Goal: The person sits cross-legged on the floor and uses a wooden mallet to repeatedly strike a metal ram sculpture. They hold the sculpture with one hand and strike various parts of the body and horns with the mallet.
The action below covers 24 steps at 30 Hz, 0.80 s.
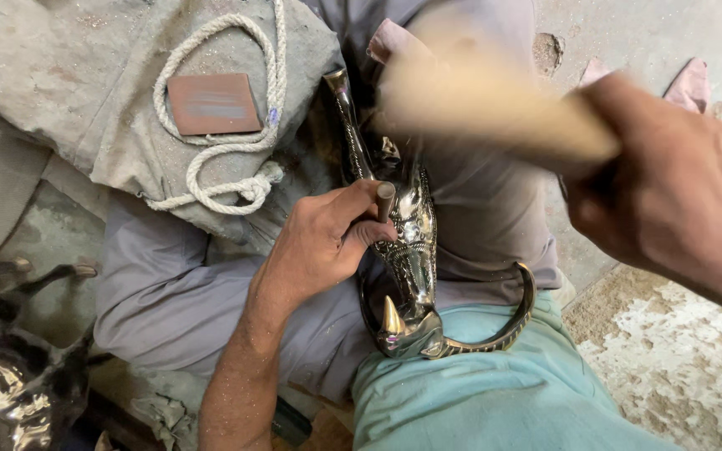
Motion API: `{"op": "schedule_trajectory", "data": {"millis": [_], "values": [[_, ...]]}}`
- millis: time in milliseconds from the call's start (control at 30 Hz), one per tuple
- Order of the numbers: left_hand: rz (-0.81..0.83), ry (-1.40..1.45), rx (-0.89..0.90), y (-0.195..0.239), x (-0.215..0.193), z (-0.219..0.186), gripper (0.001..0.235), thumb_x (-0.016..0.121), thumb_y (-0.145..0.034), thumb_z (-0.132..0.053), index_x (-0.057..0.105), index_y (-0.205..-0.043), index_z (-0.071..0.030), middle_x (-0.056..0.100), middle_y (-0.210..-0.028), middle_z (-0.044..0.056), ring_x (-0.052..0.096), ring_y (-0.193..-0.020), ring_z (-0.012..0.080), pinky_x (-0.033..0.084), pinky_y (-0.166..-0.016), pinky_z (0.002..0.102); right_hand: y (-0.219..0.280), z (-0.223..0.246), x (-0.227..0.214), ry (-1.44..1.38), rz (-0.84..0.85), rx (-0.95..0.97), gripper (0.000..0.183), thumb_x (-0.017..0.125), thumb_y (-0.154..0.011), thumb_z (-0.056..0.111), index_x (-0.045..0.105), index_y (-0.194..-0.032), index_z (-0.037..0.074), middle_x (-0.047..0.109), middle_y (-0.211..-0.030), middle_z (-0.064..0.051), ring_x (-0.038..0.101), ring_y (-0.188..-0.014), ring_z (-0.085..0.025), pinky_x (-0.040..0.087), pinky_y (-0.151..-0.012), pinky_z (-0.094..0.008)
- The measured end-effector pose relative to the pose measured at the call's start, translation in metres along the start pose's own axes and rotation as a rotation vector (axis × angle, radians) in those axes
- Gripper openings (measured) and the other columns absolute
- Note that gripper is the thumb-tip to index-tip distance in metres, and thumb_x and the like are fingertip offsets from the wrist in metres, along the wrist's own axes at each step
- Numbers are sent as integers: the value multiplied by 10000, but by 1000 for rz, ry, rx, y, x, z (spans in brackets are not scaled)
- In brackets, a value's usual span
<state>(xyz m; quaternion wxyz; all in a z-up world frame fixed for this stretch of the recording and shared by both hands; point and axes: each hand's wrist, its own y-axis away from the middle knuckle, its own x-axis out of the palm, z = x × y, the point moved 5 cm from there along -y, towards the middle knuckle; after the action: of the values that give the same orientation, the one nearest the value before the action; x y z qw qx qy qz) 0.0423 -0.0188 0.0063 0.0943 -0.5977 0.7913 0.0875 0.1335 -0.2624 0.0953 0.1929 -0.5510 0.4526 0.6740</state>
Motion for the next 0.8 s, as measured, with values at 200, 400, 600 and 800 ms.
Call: {"op": "schedule_trajectory", "data": {"millis": [200, 400, 600, 800], "values": [[22, 12, -34, -2, -1, 2, 299, 777, -930, -162, 611, -1151, -49, 727, -907, 96, 758, -843, 296, 569, -710, 377, 2, -1, 4, -16, 12, 45, 384, 726, -848, 171, 606, -1198, 70, 704, -889, -92, 701, -713, -205, 584, -673, -372], [1, -31, 5, -2, -2, 3, 342, 777, -919, -219, 627, -1168, -39, 721, -899, 117, 729, -803, 320, 552, -693, 391, -2, 2, -2, -12, -47, 2, 397, 725, -832, 133, 627, -1204, 40, 722, -877, -149, 714, -719, -266, 594, -733, -432], [-44, 19, -131, -1, 0, 6, 358, 759, -950, -316, 606, -1100, -28, 736, -868, 109, 796, -812, 248, 605, -680, 338, -13, 8, -23, -369, -98, 95, 376, 703, -851, 78, 598, -1202, -5, 690, -899, -218, 698, -781, -346, 574, -714, -462], [-231, 133, -100, 15, 2, -3, 238, 746, -979, -179, 607, -1119, -45, 754, -950, 72, 794, -899, 178, 660, -749, 281, -5, 17, -45, -233, -188, 10, 406, 777, -849, 64, 615, -1217, 4, 689, -913, -186, 699, -775, -302, 564, -715, -433]]}}
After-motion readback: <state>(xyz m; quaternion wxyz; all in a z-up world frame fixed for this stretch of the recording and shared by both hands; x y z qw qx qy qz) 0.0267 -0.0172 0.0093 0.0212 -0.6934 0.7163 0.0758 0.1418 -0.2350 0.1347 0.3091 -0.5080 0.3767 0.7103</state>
